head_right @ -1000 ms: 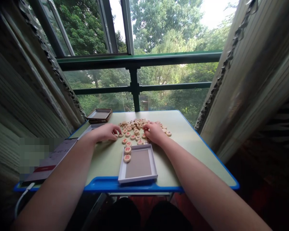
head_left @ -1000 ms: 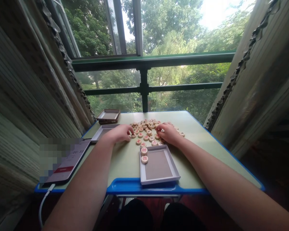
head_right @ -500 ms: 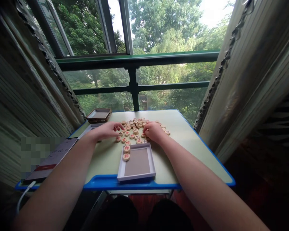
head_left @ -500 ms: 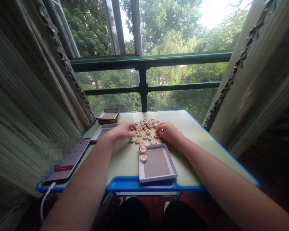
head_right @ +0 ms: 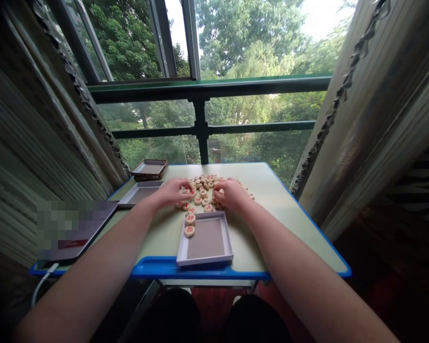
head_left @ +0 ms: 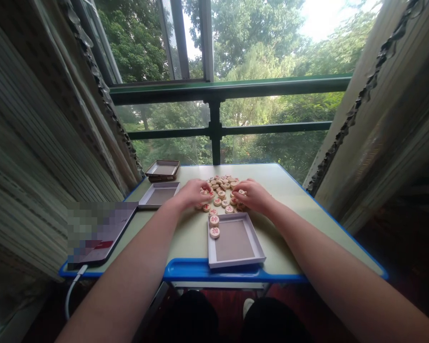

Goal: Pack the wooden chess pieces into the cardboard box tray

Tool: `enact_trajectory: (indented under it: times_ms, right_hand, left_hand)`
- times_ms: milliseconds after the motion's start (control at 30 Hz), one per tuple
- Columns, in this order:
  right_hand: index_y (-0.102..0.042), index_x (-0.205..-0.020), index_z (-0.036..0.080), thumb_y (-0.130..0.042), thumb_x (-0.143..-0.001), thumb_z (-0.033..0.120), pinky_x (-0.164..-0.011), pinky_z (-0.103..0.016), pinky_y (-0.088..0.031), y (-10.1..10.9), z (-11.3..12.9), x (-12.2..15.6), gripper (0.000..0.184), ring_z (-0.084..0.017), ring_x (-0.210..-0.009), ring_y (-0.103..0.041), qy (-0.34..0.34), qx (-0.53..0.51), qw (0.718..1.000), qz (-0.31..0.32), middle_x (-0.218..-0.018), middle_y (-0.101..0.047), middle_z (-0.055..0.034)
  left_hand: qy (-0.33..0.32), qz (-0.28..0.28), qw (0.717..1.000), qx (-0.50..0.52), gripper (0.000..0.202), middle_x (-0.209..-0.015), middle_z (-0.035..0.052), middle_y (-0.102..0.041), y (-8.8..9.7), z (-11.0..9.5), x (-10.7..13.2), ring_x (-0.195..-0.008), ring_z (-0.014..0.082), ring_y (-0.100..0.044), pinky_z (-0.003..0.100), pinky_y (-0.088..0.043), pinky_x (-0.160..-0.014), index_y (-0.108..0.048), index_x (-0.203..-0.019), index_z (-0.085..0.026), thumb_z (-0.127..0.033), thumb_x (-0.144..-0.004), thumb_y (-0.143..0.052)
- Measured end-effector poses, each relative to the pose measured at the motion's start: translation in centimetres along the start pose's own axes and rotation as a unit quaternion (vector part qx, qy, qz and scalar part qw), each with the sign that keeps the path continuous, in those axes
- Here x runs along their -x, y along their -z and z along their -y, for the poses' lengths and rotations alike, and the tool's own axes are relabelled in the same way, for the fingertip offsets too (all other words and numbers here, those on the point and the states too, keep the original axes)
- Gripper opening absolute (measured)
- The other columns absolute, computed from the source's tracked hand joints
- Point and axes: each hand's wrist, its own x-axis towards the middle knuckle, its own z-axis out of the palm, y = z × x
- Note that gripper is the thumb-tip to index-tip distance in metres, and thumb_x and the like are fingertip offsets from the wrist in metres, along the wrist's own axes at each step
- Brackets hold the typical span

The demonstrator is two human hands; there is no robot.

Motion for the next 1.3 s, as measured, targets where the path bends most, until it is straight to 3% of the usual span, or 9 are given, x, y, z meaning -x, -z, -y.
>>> enact_trajectory:
  times_ms: [200,367,467,600,700,867,1000,1100,1300]
  right_hand:
    - [-0.070,-0.089,0.021,-0.054,-0.079,0.030,-0.085,-0.034,-0.039,-0.3,0.0,0.0,0.021,-0.022,-0.092,-0.051,-0.011,0.025,0.999,0.026,-0.099,-0.066,-0.0060]
    - [-0.061,-0.113,0.023,-0.046,-0.085,0.037,-0.092,-0.038,-0.036,-0.7,-0.2,-0.1,0.035,-0.025,-0.107,-0.047,-0.036,0.068,0.997,0.013,-0.123,-0.055,-0.0066]
    - [-0.056,-0.121,0.023,-0.041,-0.087,0.039,-0.096,-0.040,-0.034,-0.7,-0.2,-0.2,0.040,-0.025,-0.115,-0.044,-0.050,0.081,0.995,0.039,-0.129,-0.052,-0.0057]
    - [-0.061,-0.113,0.021,-0.041,-0.088,0.035,-0.097,-0.034,-0.035,-0.7,0.1,-0.2,0.035,-0.021,-0.113,-0.048,-0.005,0.042,0.997,0.058,-0.120,-0.059,-0.0048]
    - [-0.061,-0.115,0.021,-0.044,-0.087,0.037,-0.098,-0.034,-0.035,-0.9,0.1,-0.3,0.036,-0.022,-0.115,-0.048,-0.007,0.042,0.999,0.031,-0.122,-0.058,-0.0057]
    - [-0.067,-0.102,0.021,-0.042,-0.088,0.032,-0.094,-0.029,-0.038,-1.1,-0.4,-0.4,0.031,-0.019,-0.108,-0.053,0.014,0.042,0.997,0.063,-0.115,-0.062,-0.0044]
    - [-0.066,-0.105,0.021,-0.046,-0.085,0.032,-0.092,-0.030,-0.038,-1.1,-0.3,-0.3,0.030,-0.019,-0.105,-0.054,-0.013,0.055,0.998,0.040,-0.116,-0.061,-0.0059]
    - [-0.062,-0.111,0.024,-0.046,-0.086,0.035,-0.094,-0.034,-0.036,-1.2,-0.1,-0.2,0.032,-0.021,-0.108,-0.051,0.002,0.048,0.998,0.046,-0.120,-0.058,-0.0046]
    - [-0.068,-0.090,0.022,-0.052,-0.082,0.030,-0.087,-0.033,-0.038,-1.3,0.2,-0.3,0.019,-0.021,-0.096,-0.052,0.008,0.040,0.999,0.032,-0.104,-0.064,-0.0045]
  left_hand:
    - [0.014,-0.005,0.999,-0.029,0.037,-0.099,0.0089,-0.061,-0.2,-0.1,0.1,-0.105,0.0299,-0.049,0.038,-0.041,-0.090,-0.070,-0.089,-0.020,-0.046,-0.064,-0.063]
    - [0.001,-0.024,1.000,-0.004,0.040,-0.115,0.0072,-0.061,-1.0,0.5,-0.4,-0.106,0.0224,-0.054,0.028,-0.042,-0.092,-0.063,-0.110,-0.018,-0.029,-0.073,-0.053]
    - [-0.023,-0.012,0.999,-0.034,0.036,-0.116,0.0033,-0.061,-1.4,0.7,-0.6,-0.106,0.0187,-0.054,0.025,-0.040,-0.094,-0.066,-0.106,-0.021,-0.020,-0.075,-0.046]
    - [-0.043,-0.016,0.998,-0.044,0.033,-0.106,0.0040,-0.066,-1.7,0.3,-0.7,-0.098,0.0181,-0.058,0.025,-0.043,-0.090,-0.067,-0.101,-0.021,-0.024,-0.079,-0.043]
    - [-0.068,-0.037,0.996,-0.041,0.036,-0.117,0.0050,-0.061,-2.0,-0.1,-0.7,-0.108,0.0187,-0.054,0.026,-0.039,-0.096,-0.064,-0.110,-0.020,-0.026,-0.081,-0.043]
    - [-0.128,0.010,0.991,-0.028,0.033,-0.117,0.0012,-0.061,-2.0,-0.7,-0.7,-0.111,0.0167,-0.052,0.025,-0.037,-0.098,-0.066,-0.105,-0.022,-0.028,-0.083,-0.041]
    - [-0.102,-0.013,0.993,-0.050,0.026,-0.103,0.0036,-0.066,-1.9,-0.8,-0.7,-0.100,0.0177,-0.057,0.027,-0.042,-0.091,-0.068,-0.093,-0.022,-0.028,-0.081,-0.046]
    - [-0.080,-0.027,0.995,-0.055,0.029,-0.109,0.0048,-0.063,-2.2,-0.4,-0.9,-0.103,0.0191,-0.055,0.028,-0.041,-0.092,-0.066,-0.100,-0.023,-0.033,-0.080,-0.048]
    - [-0.086,-0.012,0.996,-0.025,0.023,-0.106,0.0015,-0.065,-2.4,-0.2,-1.1,-0.099,0.0188,-0.057,0.027,-0.043,-0.090,-0.069,-0.090,-0.025,-0.036,-0.077,-0.054]
